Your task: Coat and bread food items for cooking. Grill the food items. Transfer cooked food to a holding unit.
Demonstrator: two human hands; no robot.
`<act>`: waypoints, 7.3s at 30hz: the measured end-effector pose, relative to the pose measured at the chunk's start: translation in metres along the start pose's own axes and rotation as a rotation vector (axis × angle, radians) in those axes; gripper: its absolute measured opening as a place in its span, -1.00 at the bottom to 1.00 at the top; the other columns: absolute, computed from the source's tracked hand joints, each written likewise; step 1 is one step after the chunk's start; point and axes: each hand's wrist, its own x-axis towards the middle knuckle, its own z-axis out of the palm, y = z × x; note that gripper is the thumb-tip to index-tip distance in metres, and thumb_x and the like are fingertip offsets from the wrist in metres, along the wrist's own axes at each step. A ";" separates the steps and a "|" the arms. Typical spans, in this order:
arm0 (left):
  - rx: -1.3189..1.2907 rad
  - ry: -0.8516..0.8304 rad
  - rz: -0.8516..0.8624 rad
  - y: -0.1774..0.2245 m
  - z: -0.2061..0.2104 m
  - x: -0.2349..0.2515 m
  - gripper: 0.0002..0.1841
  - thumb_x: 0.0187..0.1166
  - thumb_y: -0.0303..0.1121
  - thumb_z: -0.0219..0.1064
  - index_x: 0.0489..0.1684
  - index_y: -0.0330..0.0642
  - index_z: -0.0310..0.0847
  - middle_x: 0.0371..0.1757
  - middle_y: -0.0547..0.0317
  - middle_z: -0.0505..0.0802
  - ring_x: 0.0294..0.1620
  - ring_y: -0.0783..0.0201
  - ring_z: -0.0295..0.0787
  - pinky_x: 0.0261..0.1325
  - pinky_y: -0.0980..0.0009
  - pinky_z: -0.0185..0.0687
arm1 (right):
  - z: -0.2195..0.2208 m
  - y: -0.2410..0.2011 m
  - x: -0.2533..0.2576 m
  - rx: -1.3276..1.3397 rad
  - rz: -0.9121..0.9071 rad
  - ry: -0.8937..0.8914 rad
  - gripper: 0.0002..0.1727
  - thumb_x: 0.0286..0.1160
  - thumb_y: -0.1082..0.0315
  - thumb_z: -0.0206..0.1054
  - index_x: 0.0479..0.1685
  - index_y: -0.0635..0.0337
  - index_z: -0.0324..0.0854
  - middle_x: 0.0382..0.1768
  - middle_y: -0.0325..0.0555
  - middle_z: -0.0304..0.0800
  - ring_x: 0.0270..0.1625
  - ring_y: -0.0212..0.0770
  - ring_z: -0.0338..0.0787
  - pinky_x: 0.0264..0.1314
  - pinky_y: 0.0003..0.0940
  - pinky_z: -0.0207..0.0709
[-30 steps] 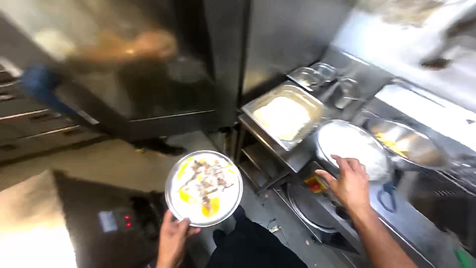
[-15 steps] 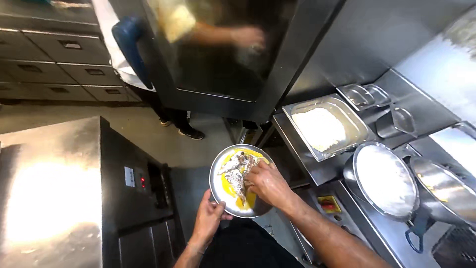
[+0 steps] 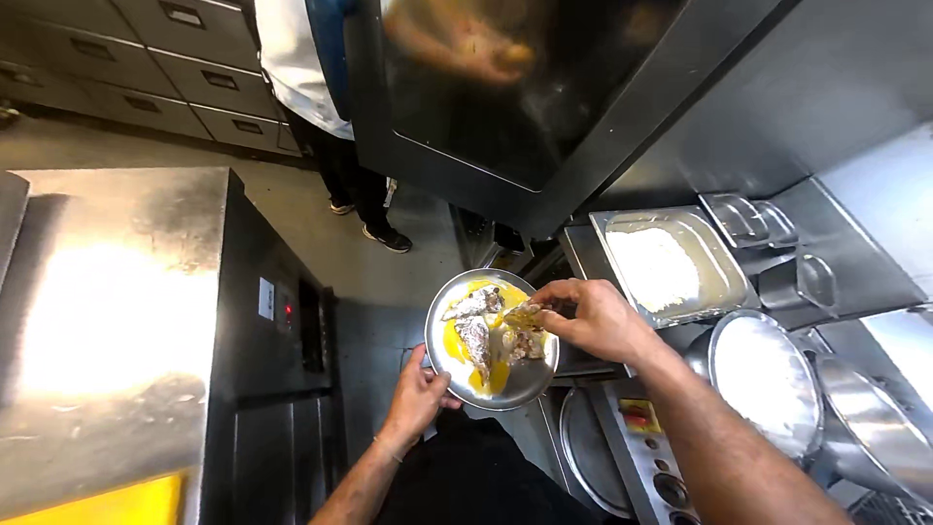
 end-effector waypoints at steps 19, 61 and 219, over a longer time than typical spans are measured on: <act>0.006 -0.007 0.016 -0.005 -0.009 -0.016 -0.41 0.59 -0.66 0.17 0.64 -0.27 0.13 -0.22 -0.21 0.89 -0.39 0.01 0.93 -0.31 0.21 0.93 | 0.085 0.032 0.034 -0.245 0.169 -0.242 -0.72 0.38 0.22 0.56 0.04 0.04 0.82 0.03 0.02 0.79 0.24 0.14 0.68 0.24 0.17 0.54; -0.043 0.017 0.032 -0.011 -0.015 -0.019 -0.47 0.64 -0.68 0.18 0.59 -0.19 0.25 -0.21 -0.23 0.88 -0.39 -0.02 0.93 -0.28 0.18 0.93 | 0.047 0.012 0.012 -0.197 0.042 0.052 -0.73 0.61 0.35 0.34 0.17 0.06 0.83 0.09 -0.01 0.81 0.04 -0.07 0.84 0.14 -0.02 0.74; -0.167 0.205 0.143 0.008 0.021 0.016 -0.43 0.64 -0.73 0.15 0.63 -0.19 0.18 -0.26 -0.16 0.88 -0.45 0.05 0.91 -0.35 0.23 0.91 | 0.026 0.076 -0.033 -0.182 -0.323 0.142 -0.88 0.34 0.48 0.44 -0.19 0.12 0.80 -0.04 -0.15 0.79 -0.09 -0.29 0.83 -0.05 -0.32 0.80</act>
